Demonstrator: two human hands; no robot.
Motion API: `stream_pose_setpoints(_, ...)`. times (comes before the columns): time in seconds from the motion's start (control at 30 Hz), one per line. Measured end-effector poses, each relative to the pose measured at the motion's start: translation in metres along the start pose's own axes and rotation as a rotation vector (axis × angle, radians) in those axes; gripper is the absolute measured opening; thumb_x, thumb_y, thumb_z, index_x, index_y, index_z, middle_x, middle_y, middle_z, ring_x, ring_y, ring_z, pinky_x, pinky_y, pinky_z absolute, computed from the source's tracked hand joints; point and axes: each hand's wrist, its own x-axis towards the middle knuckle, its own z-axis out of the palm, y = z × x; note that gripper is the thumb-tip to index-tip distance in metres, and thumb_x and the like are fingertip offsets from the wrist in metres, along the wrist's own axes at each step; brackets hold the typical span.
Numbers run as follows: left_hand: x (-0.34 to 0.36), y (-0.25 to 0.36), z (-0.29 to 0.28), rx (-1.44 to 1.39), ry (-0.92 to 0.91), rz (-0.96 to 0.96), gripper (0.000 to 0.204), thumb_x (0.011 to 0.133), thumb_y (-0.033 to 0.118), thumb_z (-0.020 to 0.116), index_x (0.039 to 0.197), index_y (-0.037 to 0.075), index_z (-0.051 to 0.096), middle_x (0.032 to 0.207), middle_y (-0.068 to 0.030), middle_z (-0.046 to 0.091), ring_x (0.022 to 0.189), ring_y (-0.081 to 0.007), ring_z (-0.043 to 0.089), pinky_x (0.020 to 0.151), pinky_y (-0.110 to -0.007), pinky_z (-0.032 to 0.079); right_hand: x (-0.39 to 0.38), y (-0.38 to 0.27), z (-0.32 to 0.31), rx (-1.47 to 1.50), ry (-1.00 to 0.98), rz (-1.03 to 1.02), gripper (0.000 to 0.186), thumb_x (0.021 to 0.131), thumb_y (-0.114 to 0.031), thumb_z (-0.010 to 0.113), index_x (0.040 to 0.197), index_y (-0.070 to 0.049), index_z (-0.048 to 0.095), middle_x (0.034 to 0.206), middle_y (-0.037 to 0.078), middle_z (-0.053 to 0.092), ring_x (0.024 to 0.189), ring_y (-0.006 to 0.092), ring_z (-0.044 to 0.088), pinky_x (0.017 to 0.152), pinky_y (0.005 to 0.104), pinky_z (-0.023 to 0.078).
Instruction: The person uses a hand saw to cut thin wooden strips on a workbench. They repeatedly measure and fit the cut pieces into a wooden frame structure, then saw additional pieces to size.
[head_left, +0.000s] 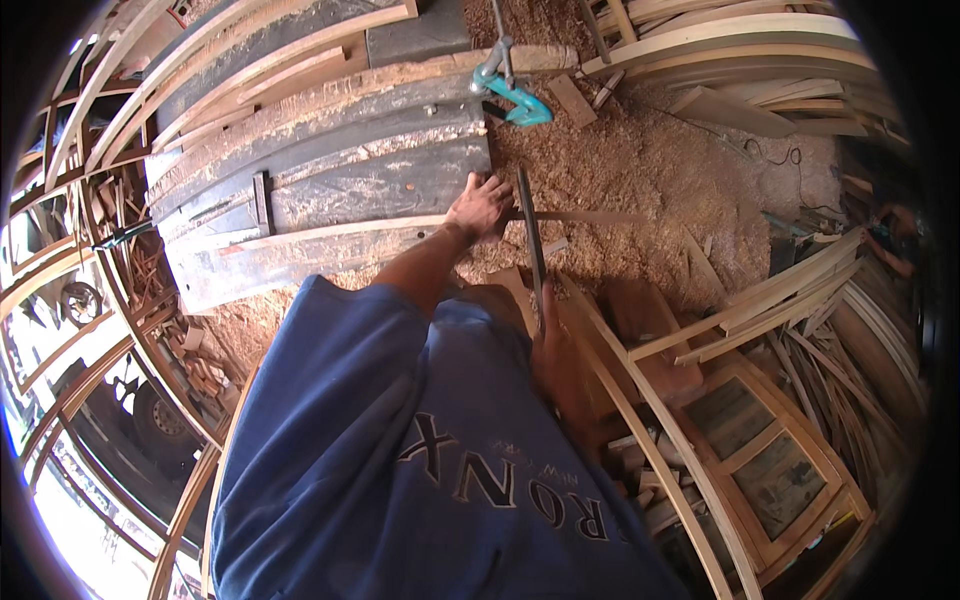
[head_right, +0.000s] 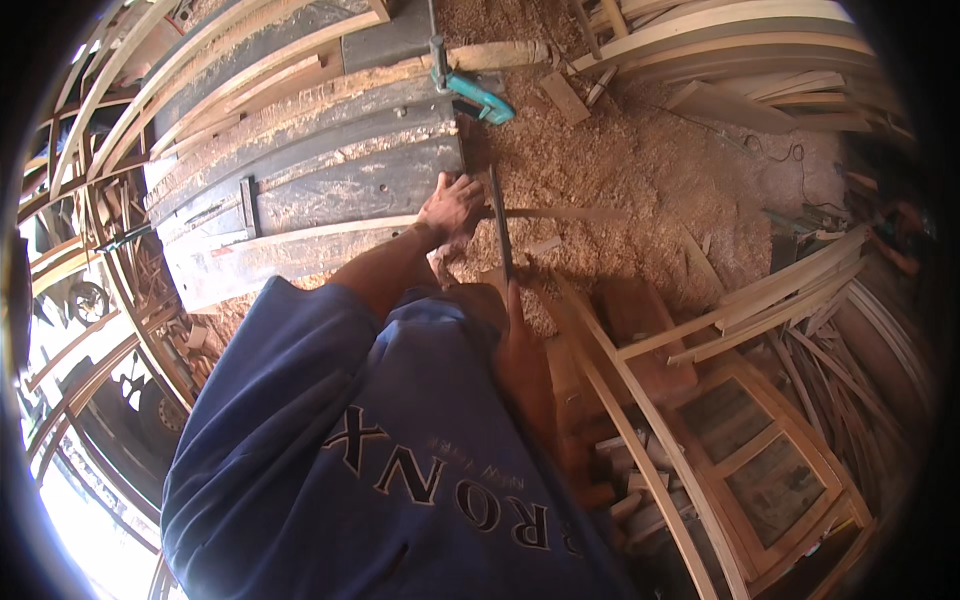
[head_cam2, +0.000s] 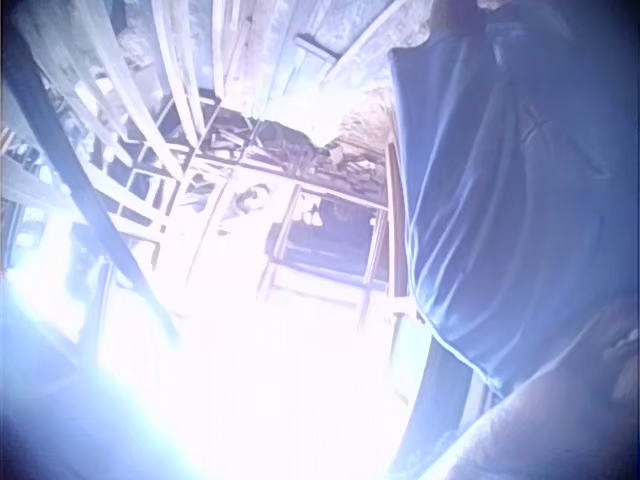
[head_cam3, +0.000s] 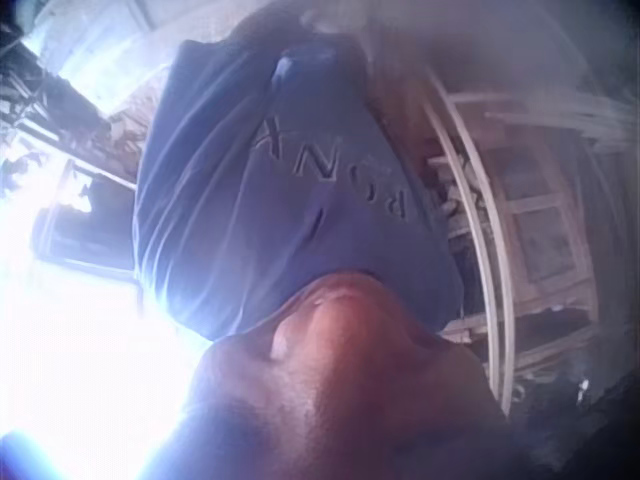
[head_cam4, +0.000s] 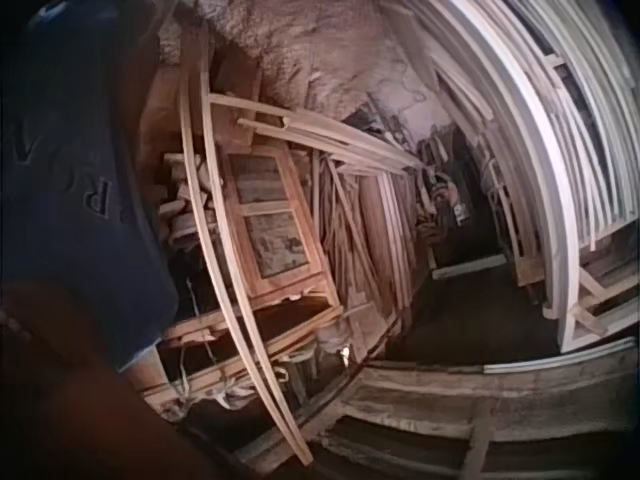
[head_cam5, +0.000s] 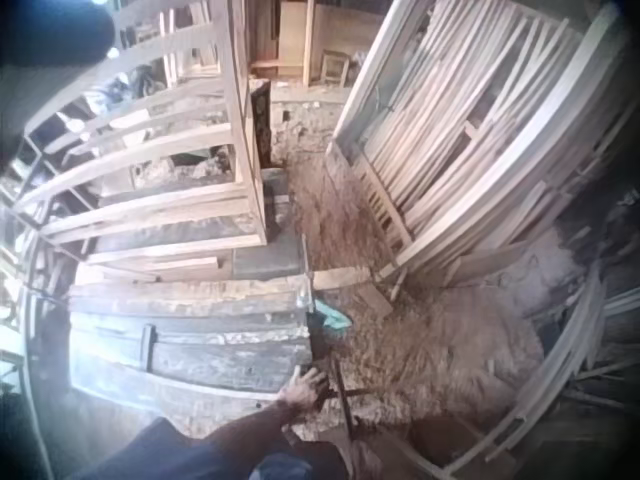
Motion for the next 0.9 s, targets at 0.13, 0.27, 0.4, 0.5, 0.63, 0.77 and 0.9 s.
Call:
stream_pose_setpoints(0.13,-0.001,0.003,0.002,-0.006,0.049,0.013,0.061,0.07,0.049,0.074,0.118,0.012,0.062,0.121,-0.0033,0.053,0.119,-0.0213,0.044,0.099,-0.051,0.033,-0.006,-0.002,0.005,0.037,0.049,-0.029,0.066,0.096,-0.012,0.041,0.156,-0.015,0.013,0.107,0.038,0.06,0.099,0.0513,0.061,0.085,0.0544,0.048)
stream_pose_setpoints(0.27,-0.001,0.004,0.002,-0.002,-0.074,0.005,0.06,0.073,0.041,0.07,0.123,0.011,0.059,0.127,-0.004,0.051,0.122,-0.0216,0.042,0.101,-0.052,0.033,-0.016,-0.015,-0.002,-0.024,-0.01,0.045,0.066,0.097,-0.012,0.041,0.156,-0.019,0.013,0.109,0.038,0.059,0.098,0.0502,0.062,0.084,0.0536,0.049)
stream_pose_setpoints(0.4,-0.002,0.004,-0.006,-0.051,-0.017,0.008,0.063,0.066,0.038,0.073,0.121,0.011,0.06,0.123,-0.0035,0.05,0.122,-0.0223,0.041,0.101,-0.052,0.031,0.006,-0.027,-0.009,0.041,-0.021,0.002,0.069,0.096,-0.016,0.046,0.156,-0.016,0.013,0.14,0.031,0.045,0.123,0.046,0.05,0.099,0.0491,0.043)
stream_pose_setpoints(0.5,-0.001,0.003,-0.01,-0.013,-0.051,-0.002,0.067,0.067,0.043,0.073,0.126,0.013,0.058,0.127,-0.0041,0.049,0.126,-0.022,0.039,0.103,-0.053,0.03,0.007,-0.018,-0.004,-0.011,0.037,-0.051,0.069,0.096,-0.014,0.045,0.156,-0.018,0.012,0.137,0.031,0.047,0.119,0.0465,0.052,0.095,0.0507,0.044)
stream_pose_setpoints(0.63,0.001,0.002,-0.005,0.002,-0.097,-0.006,0.069,0.071,0.044,0.072,0.13,0.012,0.056,0.13,-0.0038,0.048,0.129,-0.0206,0.036,0.104,-0.054,0.03,0.002,0.004,0.007,-0.112,0.079,-0.115,0.067,0.096,-0.012,0.043,0.156,-0.021,0.014,0.118,0.036,0.057,0.101,0.0503,0.06,0.083,0.0551,0.048)
stream_pose_setpoints(0.77,0.0,0.005,0.001,0.001,-0.109,-0.006,0.091,0.07,0.067,0.071,0.138,0.011,0.05,0.138,-0.0042,0.047,0.13,-0.0222,0.038,0.108,-0.053,0.028,0.0,0.003,0.007,-0.019,0.02,0.031,0.069,0.095,-0.013,0.048,0.155,-0.015,0.016,0.126,0.032,0.055,0.102,0.0514,0.06,0.085,0.0529,0.049)
stream_pose_setpoints(0.9,0.0,0.001,-0.001,0.057,-0.084,0.03,0.098,0.067,0.074,0.067,0.14,0.011,0.049,0.143,-0.0051,0.045,0.131,-0.0235,0.038,0.108,-0.054,0.027,-0.003,-0.009,0.001,-0.054,-0.026,0.083,0.07,0.094,-0.009,0.043,0.156,-0.02,0.011,0.097,0.039,0.061,0.09,0.0501,0.063,0.077,0.0537,0.051)
